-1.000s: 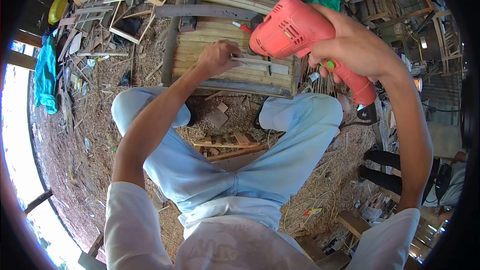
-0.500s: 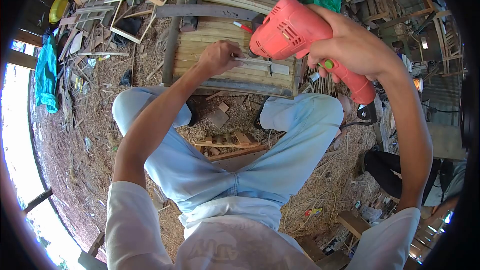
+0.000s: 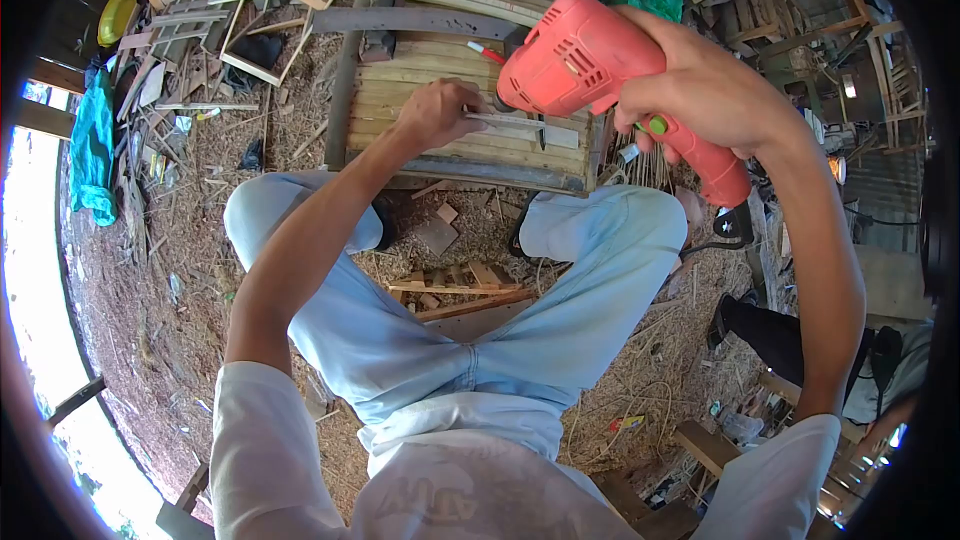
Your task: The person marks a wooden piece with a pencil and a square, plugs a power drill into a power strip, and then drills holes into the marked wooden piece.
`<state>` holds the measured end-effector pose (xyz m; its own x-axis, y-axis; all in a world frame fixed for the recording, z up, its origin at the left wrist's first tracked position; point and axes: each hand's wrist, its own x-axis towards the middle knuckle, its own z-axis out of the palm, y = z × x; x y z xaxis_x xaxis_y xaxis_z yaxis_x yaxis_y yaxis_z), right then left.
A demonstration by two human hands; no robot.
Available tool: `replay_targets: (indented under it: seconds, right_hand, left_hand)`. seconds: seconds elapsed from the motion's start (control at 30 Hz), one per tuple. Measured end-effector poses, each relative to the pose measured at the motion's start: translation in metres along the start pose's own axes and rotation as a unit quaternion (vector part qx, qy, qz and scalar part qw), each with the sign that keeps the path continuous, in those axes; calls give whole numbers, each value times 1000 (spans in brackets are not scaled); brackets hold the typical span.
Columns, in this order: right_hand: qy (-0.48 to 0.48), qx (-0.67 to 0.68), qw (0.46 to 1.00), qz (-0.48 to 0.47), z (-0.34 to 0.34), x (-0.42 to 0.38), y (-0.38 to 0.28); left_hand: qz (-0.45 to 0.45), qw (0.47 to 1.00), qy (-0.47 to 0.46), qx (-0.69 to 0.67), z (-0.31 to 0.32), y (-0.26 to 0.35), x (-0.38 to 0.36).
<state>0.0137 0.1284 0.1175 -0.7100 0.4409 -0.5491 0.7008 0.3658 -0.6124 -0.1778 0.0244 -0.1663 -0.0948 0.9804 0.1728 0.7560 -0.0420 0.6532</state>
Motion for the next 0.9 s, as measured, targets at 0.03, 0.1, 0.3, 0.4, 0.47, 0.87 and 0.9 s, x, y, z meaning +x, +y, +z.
replay_targets:
  seconds: [0.03,0.1,0.3,0.4,0.47,0.87,0.9]
  right_hand:
    - [3,-7,1000,-5,0,0,0]
    - [5,-13,1000,-9,1,0,-1]
    - [-4,-11,1000,-10,0,0,0]
    - [-4,-13,1000,-7,0,0,-1]
    - [0,-6,1000,-14,0,1,0]
    - [-1,-7,1000,-2,-1,3,3]
    - [0,-7,1000,-1,-1,2,2]
  left_hand:
    - [-6,1000,1,-3,0,0,1]
    - [3,1000,5,2,1,0,1]
    - [8,1000,0,-2,2,-3,1]
    - [5,1000,2,-4,2,-4,1]
    - [8,1000,7,4,2,-3,1]
    - [16,1000,4,6,3,-4,1]
    - [16,1000,6,8,4,-4,1]
